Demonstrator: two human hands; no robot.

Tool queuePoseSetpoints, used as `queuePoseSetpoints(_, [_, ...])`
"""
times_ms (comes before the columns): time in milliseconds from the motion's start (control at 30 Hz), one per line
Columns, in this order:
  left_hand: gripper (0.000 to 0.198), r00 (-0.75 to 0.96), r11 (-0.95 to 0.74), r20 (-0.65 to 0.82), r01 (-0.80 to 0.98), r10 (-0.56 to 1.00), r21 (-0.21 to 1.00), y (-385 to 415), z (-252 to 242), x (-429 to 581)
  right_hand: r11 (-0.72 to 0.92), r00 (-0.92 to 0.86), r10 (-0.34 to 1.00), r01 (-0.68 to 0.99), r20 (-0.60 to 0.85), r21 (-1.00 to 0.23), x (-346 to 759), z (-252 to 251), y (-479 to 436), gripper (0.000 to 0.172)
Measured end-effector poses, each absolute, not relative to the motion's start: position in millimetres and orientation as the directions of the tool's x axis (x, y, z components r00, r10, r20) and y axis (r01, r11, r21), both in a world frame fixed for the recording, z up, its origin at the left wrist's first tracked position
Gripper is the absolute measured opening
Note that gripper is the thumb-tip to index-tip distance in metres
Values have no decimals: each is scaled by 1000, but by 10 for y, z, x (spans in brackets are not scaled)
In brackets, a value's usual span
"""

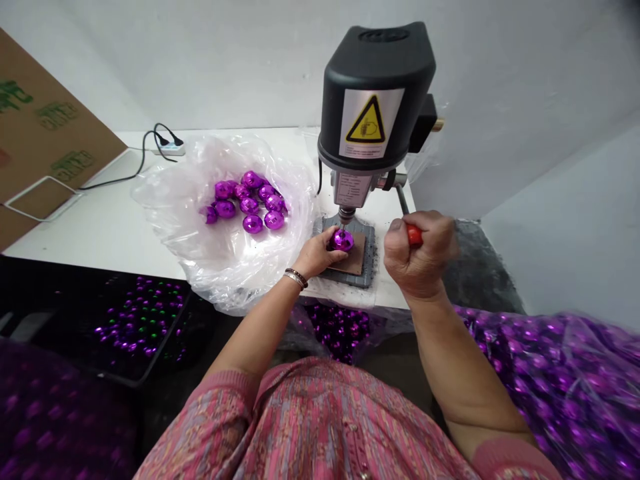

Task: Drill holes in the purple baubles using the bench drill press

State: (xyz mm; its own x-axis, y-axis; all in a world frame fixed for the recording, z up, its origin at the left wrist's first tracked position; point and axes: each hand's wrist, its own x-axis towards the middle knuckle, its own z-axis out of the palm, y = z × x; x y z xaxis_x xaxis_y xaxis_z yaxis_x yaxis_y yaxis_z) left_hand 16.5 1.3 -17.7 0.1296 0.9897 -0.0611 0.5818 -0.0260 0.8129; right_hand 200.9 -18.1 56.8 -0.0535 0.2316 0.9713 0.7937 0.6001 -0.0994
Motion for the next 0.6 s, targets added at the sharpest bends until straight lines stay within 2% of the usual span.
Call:
queuePoseSetpoints(167, [75,126,-43,-40,593,991,804,6,-168,161,640,-39,204,762,978,-103,1967,459,-191,11])
queuePoseSetpoints(300, [74,130,-55,-27,586,991,809,20,-167,178,629,35,202,761,979,-157,1923,652,-159,4])
queuePoseSetpoints(367, [72,115,-50,-23,588,993,807,-8,-152,191,609,93,260,756,961,-238,1916,869,-97,7])
queuePoseSetpoints(467, [66,95,-71,17,602,995,795,-167,-128,172,574,197,419,699,886,-426,1921,1169,22,20])
queuePoseSetpoints(533, [66,184,-161,60,603,981,781,-354,-111,112,568,228,470,661,853,-490,1927,1268,75,22])
queuePoseSetpoints(600, [75,356,-278,72,572,932,771,-557,-77,7,577,237,476,643,847,-504,1934,1285,89,20])
